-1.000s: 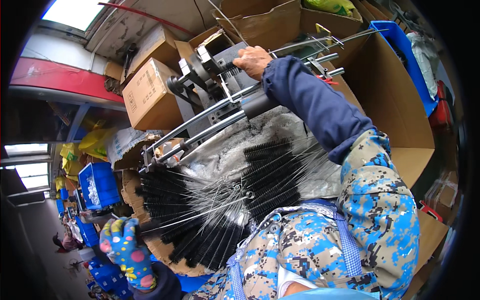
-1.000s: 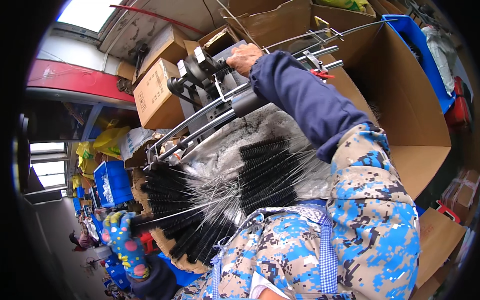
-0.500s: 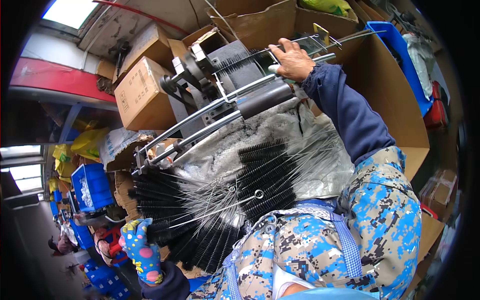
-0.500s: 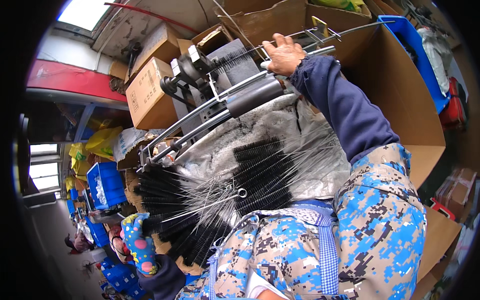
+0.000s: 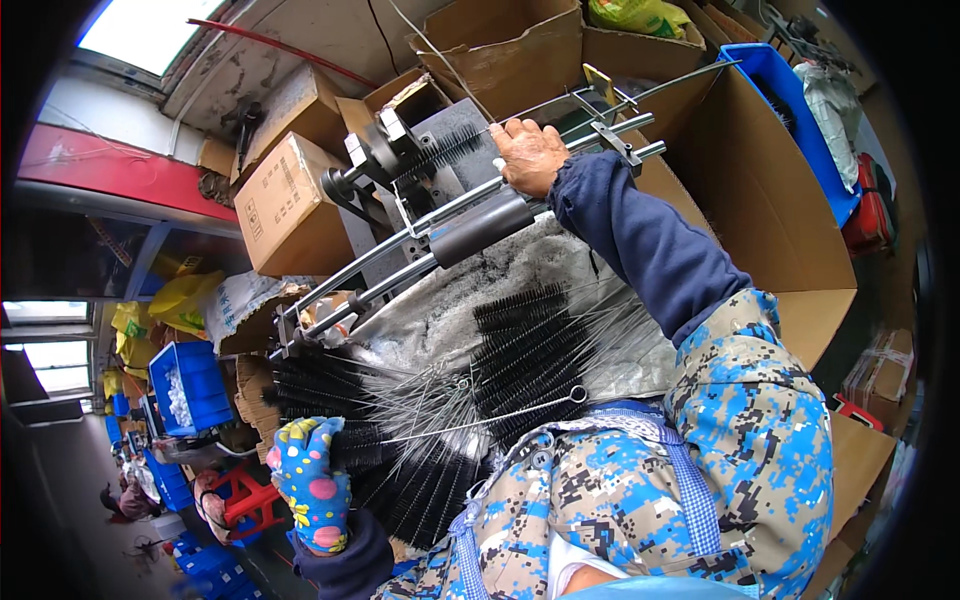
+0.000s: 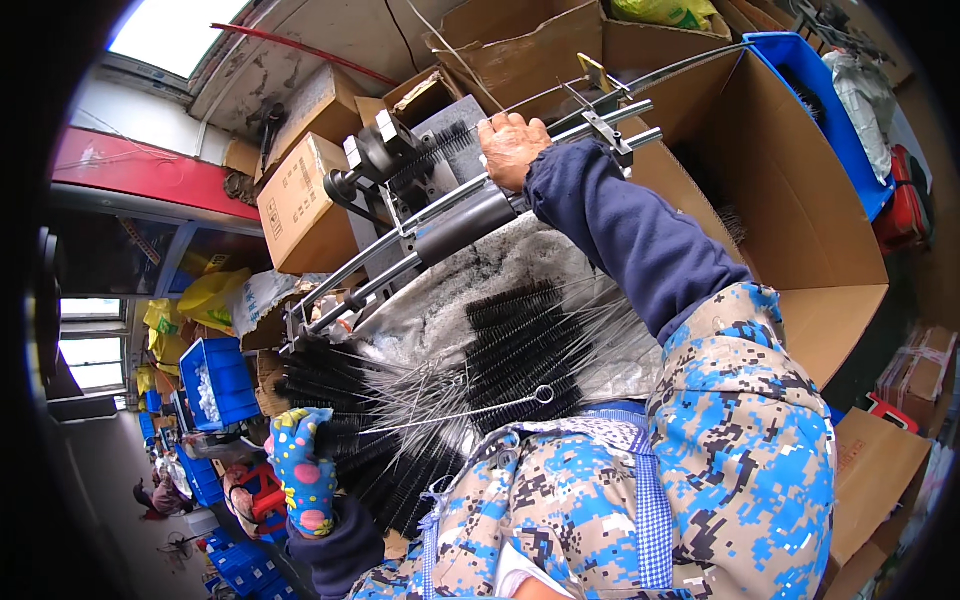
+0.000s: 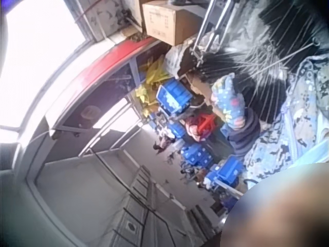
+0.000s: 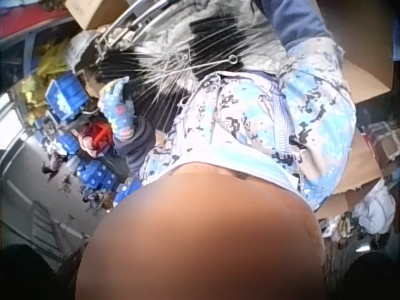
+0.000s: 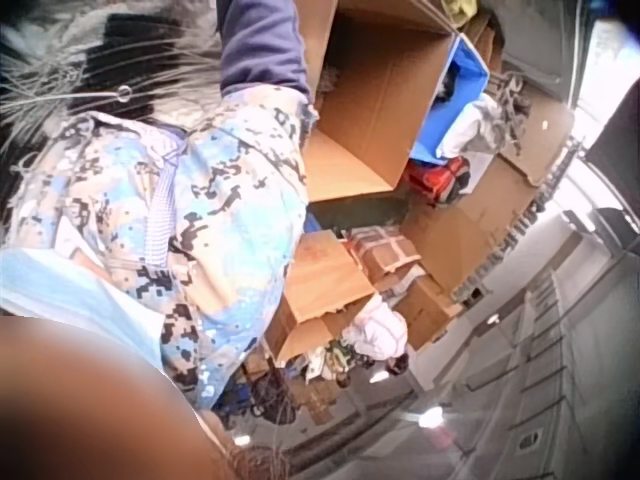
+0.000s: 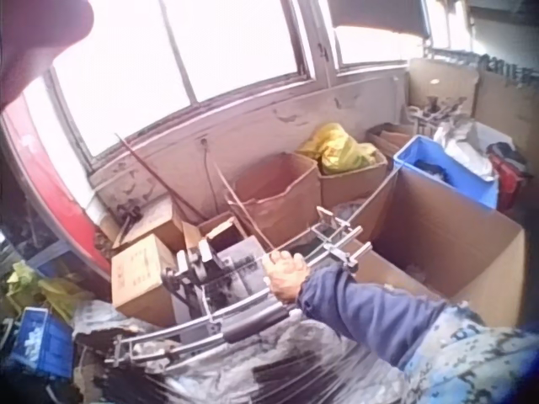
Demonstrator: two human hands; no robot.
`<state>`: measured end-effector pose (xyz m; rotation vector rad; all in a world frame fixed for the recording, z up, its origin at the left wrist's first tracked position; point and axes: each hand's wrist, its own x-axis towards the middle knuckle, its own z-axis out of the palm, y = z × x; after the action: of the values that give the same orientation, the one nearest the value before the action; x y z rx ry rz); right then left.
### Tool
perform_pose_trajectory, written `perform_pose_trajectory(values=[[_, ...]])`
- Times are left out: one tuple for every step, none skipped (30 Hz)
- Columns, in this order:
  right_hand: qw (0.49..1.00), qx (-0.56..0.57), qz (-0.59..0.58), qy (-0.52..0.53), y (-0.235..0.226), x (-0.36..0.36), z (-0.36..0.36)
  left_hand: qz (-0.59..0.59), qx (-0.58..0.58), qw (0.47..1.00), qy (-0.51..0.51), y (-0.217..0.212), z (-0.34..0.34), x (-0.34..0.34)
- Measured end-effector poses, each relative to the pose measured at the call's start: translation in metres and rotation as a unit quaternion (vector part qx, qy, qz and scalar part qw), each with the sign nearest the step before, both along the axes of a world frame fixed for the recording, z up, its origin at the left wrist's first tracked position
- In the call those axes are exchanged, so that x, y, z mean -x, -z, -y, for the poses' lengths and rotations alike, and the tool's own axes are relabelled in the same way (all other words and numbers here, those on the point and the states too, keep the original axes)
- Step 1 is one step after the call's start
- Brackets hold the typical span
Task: Operating a manual twisting machine to assemble wire and bristles into industrial cleaning brushes.
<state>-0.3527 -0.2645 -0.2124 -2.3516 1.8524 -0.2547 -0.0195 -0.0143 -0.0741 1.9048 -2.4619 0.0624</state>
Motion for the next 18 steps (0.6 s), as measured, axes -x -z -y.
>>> perform_pose_trajectory(values=[[1.0, 0.007, -0.001, -0.004, 0.002, -0.002, 0.0, 0.002, 0.0, 1.0, -0.002, 0.0, -0.001, 0.0], [1.0, 0.008, -0.001, -0.004, 0.002, -0.005, 0.0, 0.001, 0.0, 1.0, -0.002, 0.0, -0.001, 0.0], [1.0, 0.006, -0.001, -0.003, 0.002, -0.008, 0.001, -0.002, 0.001, 1.0, -0.003, 0.0, -0.001, 0.0], [1.0, 0.005, -0.001, -0.003, 0.003, -0.012, 0.002, -0.005, 0.001, 1.0, -0.004, -0.001, -0.001, 0.0], [1.0, 0.011, 0.004, -0.003, 0.006, -0.016, 0.002, -0.005, 0.001, 1.0, -0.004, -0.001, -0.002, 0.0], [1.0, 0.011, 0.004, -0.003, 0.006, -0.021, 0.002, -0.004, 0.003, 1.0, -0.005, -0.002, -0.001, 0.0], [1.0, 0.007, 0.003, -0.007, 0.005, -0.026, 0.002, -0.004, 0.005, 1.0, -0.005, -0.002, -0.001, 0.001], [1.0, 0.004, 0.002, -0.01, 0.005, -0.032, 0.001, -0.004, 0.004, 1.0, -0.006, -0.004, -0.001, 0.001], [1.0, -0.004, 0.014, -0.013, 0.001, -0.037, 0.0, -0.003, 0.008, 1.0, -0.008, -0.008, -0.001, 0.003], [1.0, -0.005, 0.015, -0.014, -0.001, -0.044, -0.001, -0.001, 0.011, 1.0, -0.01, -0.011, -0.002, 0.003], [1.0, -0.003, 0.023, -0.014, -0.004, -0.051, -0.002, -0.001, 0.011, 1.0, -0.012, -0.012, -0.003, 0.001], [0.999, 0.0, 0.033, -0.014, -0.005, -0.059, -0.003, -0.004, 0.015, 1.0, -0.016, -0.01, -0.006, -0.005], [0.999, 0.0, 0.035, -0.028, -0.004, -0.066, -0.003, -0.008, 0.019, 1.0, -0.02, -0.009, -0.008, -0.008], [0.999, 0.001, 0.037, -0.03, -0.003, -0.074, -0.004, -0.006, 0.02, 1.0, -0.023, -0.01, -0.009, -0.01], [0.999, -0.008, 0.038, -0.034, -0.004, -0.081, -0.004, -0.009, 0.019, 1.0, -0.023, -0.012, -0.01, -0.009], [0.998, -0.017, 0.04, -0.037, -0.006, -0.087, -0.005, -0.012, 0.019, 0.999, -0.024, -0.014, -0.01, -0.007], [0.998, -0.009, 0.045, -0.041, -0.01, -0.094, -0.006, -0.012, 0.019, 0.999, -0.024, -0.017, -0.009, -0.004], [0.998, -0.003, 0.039, -0.04, -0.007, -0.104, -0.007, 0.001, 0.025, 1.0, -0.018, -0.017, -0.007, -0.002]])
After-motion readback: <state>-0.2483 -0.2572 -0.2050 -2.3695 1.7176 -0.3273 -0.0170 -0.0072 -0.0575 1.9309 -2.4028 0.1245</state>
